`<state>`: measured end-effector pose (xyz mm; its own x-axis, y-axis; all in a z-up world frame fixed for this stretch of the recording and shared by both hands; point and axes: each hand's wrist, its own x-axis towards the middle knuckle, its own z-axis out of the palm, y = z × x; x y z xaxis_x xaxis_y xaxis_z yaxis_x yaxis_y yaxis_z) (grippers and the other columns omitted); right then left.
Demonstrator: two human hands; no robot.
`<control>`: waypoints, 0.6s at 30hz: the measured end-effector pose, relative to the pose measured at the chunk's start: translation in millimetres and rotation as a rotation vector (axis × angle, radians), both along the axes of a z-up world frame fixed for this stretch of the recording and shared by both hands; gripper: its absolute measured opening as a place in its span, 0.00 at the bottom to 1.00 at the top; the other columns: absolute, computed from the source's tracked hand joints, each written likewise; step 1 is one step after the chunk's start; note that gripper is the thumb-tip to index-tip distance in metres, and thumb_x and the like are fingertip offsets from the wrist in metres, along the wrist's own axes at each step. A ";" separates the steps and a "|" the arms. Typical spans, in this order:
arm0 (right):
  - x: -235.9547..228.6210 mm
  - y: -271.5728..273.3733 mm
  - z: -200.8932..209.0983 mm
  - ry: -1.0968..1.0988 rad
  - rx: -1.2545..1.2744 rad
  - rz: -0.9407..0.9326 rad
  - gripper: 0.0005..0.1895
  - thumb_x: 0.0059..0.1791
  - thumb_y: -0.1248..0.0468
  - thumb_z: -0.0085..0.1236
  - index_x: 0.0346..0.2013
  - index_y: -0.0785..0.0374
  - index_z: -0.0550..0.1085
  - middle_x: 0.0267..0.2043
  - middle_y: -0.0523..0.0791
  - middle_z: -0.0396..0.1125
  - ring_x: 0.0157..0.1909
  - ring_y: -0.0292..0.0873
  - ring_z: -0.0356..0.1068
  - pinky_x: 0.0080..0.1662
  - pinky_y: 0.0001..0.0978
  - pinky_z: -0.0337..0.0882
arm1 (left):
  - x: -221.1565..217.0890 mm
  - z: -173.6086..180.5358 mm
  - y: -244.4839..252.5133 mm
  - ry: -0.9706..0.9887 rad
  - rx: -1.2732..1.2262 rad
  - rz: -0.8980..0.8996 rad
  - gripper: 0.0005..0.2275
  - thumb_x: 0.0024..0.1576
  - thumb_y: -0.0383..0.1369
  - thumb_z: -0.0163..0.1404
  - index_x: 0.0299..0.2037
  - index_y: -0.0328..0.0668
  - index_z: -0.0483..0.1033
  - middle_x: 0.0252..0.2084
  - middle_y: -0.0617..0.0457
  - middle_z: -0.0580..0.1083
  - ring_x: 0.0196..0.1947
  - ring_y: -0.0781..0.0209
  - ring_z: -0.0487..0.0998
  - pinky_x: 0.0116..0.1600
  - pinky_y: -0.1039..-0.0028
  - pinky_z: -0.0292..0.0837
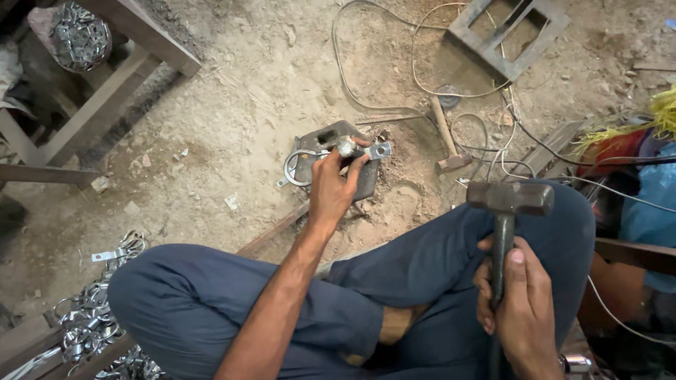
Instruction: The person sits on the floor and uses a hammer to strike a metal pin into a metal bracket held on an anvil. They repeatedly adjust the position of the bracket and pin while hammering to secure the components together.
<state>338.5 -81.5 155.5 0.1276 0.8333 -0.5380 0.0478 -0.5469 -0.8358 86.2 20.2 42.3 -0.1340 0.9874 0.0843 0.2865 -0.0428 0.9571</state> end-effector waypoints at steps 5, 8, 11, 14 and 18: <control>0.2 0.1 -1.2 -0.002 0.011 0.010 0.23 0.59 0.52 0.26 0.48 0.66 0.67 0.18 0.46 0.55 0.08 0.36 0.50 0.13 0.29 0.53 | 1.0 -0.2 1.1 0.049 0.050 -0.010 0.08 0.61 0.23 0.55 0.49 0.36 0.79 0.42 0.45 0.82 0.44 0.59 0.85 0.49 0.71 0.79; 0.9 0.9 -1.6 0.012 0.022 0.013 0.23 0.59 0.52 0.26 0.47 0.66 0.67 0.18 0.45 0.55 0.08 0.36 0.51 0.13 0.29 0.53 | -0.3 2.8 2.0 0.051 0.019 -0.010 0.08 0.60 0.24 0.55 0.49 0.36 0.78 0.40 0.45 0.82 0.42 0.59 0.86 0.47 0.71 0.79; 0.8 0.3 -1.7 -0.004 0.005 0.006 0.23 0.59 0.52 0.26 0.47 0.66 0.67 0.18 0.45 0.55 0.08 0.36 0.51 0.13 0.29 0.53 | -0.5 5.9 3.5 0.092 0.031 -0.033 0.08 0.60 0.24 0.55 0.49 0.36 0.79 0.40 0.44 0.82 0.40 0.57 0.85 0.45 0.70 0.78; 0.9 0.0 -1.8 -0.024 -0.003 0.006 0.23 0.59 0.52 0.26 0.47 0.66 0.67 0.18 0.46 0.55 0.09 0.36 0.51 0.13 0.29 0.53 | -2.6 6.8 3.1 0.147 0.020 -0.036 0.09 0.60 0.25 0.55 0.50 0.36 0.79 0.40 0.43 0.82 0.39 0.55 0.85 0.43 0.69 0.77; 0.1 -0.1 -1.1 -0.016 0.007 -0.002 0.23 0.59 0.53 0.26 0.47 0.66 0.67 0.18 0.45 0.55 0.08 0.36 0.51 0.13 0.29 0.53 | -2.9 0.0 4.6 0.201 0.119 -0.035 0.09 0.59 0.27 0.58 0.48 0.34 0.79 0.39 0.41 0.81 0.39 0.50 0.84 0.43 0.66 0.77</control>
<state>338.5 -81.6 154.4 0.1374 0.8366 -0.5304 0.0599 -0.5415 -0.8386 83.3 24.8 42.3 -0.0682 0.9728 0.2215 0.4674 -0.1650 0.8685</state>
